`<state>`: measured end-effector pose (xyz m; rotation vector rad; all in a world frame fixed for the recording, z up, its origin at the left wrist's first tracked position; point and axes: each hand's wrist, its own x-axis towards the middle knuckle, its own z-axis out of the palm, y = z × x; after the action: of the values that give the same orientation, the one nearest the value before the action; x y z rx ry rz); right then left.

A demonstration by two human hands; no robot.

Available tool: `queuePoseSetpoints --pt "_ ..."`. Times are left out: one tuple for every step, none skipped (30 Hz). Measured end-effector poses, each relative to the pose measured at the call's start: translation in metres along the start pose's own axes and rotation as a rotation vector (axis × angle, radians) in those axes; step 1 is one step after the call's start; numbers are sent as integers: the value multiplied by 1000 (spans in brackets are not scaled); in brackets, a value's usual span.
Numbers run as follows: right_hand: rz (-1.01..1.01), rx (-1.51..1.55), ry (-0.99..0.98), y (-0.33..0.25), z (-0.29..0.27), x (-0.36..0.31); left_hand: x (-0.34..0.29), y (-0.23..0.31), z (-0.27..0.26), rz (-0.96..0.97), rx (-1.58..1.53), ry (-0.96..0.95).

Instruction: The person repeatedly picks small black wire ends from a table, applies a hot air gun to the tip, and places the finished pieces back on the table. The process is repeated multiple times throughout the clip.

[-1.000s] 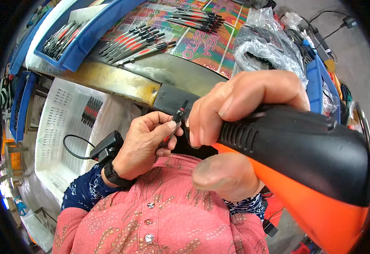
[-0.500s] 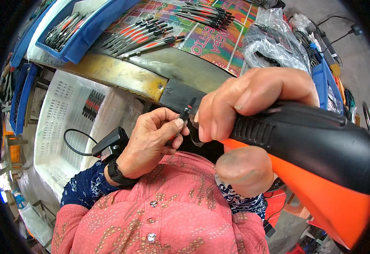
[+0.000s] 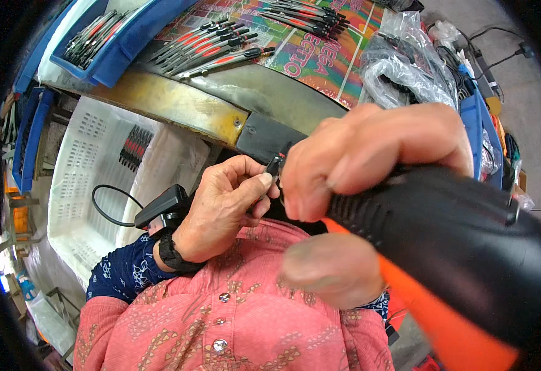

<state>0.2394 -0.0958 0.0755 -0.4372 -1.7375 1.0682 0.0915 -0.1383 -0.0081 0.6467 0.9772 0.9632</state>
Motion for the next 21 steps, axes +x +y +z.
queuePoseSetpoints --pt "4 -7 0 0 1 0 0 0 1 -12 2 8" --pt "9 -15 2 -1 2 0 0 0 1 -23 4 17" --pt "16 -21 5 -1 3 0 -1 0 2 -18 -9 18" --pt "16 -26 5 -2 4 0 -1 -1 2 -29 -17 24" --pt "21 -32 6 -2 4 1 0 -1 3 -18 -38 24" --pt "27 -38 6 -2 5 1 0 -2 3 -7 -59 23" --pt "28 -45 9 -3 6 1 1 -2 2 -4 -62 23" --pt "32 -51 13 -3 6 1 1 -3 2 -4 -65 22" --pt "52 -28 17 -3 6 1 1 -3 2 -6 -67 19" --pt "36 -53 17 -2 6 2 1 -4 2 -15 -70 19" --pt "40 -54 20 -2 7 1 0 -3 2 -22 -73 17" --pt "34 -23 14 0 6 1 0 -3 2 -23 -80 15" --pt "10 -33 8 2 6 2 0 -3 2 -21 -75 16" --pt "8 -30 4 3 5 2 0 -3 2 -13 -74 16" --pt "14 7 10 3 4 2 0 -2 2 -4 -73 14" --pt "4 -19 -4 3 4 2 0 -2 2 -6 -76 16" --pt "3 -11 -7 3 3 2 0 -2 3 -7 -80 18" --pt "3 -7 -10 3 3 2 0 -1 3 -9 -83 19" --pt "2 -1 -11 3 2 3 0 -1 3 -16 -81 17" --pt "1 4 -12 3 2 3 -1 -1 2 -23 -78 15" --pt "-4 10 -17 3 2 3 -1 -1 2 -24 -78 12"
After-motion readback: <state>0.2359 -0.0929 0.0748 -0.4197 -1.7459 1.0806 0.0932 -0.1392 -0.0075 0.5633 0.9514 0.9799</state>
